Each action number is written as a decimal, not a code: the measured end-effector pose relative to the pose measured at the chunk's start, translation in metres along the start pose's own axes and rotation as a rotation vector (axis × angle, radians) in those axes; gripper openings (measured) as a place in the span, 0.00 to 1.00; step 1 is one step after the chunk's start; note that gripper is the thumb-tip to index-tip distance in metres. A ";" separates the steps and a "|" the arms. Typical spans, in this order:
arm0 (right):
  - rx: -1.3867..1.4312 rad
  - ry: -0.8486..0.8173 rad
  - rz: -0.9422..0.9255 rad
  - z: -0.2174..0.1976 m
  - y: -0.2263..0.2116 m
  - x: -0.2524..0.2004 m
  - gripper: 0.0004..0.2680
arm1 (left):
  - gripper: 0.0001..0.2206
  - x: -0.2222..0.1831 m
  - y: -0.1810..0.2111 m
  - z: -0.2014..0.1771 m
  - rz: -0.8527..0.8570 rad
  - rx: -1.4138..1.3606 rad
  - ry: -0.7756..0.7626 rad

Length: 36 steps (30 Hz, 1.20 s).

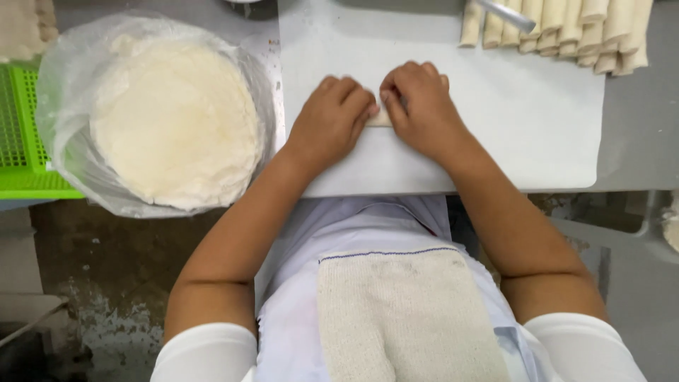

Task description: Peeling spring roll wrappers, adding filling with a fork, and rolling them into cylinders.

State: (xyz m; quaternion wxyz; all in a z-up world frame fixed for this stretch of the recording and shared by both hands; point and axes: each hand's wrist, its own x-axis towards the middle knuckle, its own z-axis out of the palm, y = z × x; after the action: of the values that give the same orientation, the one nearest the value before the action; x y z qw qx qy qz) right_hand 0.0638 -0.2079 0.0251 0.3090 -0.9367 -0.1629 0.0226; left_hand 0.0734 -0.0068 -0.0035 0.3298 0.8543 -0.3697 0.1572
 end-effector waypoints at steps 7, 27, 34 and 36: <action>-0.279 0.155 -0.080 0.028 0.037 0.019 0.03 | 0.08 -0.001 -0.032 0.031 -0.039 0.068 -0.042; -0.126 -0.172 -0.129 -0.014 0.005 -0.031 0.10 | 0.09 -0.011 0.005 -0.001 -0.158 0.073 -0.169; 0.222 0.281 0.065 -0.097 0.041 -0.052 0.11 | 0.07 -0.033 0.033 -0.059 -0.187 -0.141 -0.031; 0.067 0.416 0.002 -0.116 0.060 -0.040 0.06 | 0.07 -0.036 0.035 -0.069 -0.208 -0.135 -0.033</action>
State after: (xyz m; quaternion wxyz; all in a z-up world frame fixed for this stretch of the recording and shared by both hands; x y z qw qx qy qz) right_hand 0.0596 -0.3324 0.0813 0.3669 -0.9106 -0.0937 -0.1657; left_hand 0.0213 0.0415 0.0448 0.3951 0.8663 -0.2942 0.0828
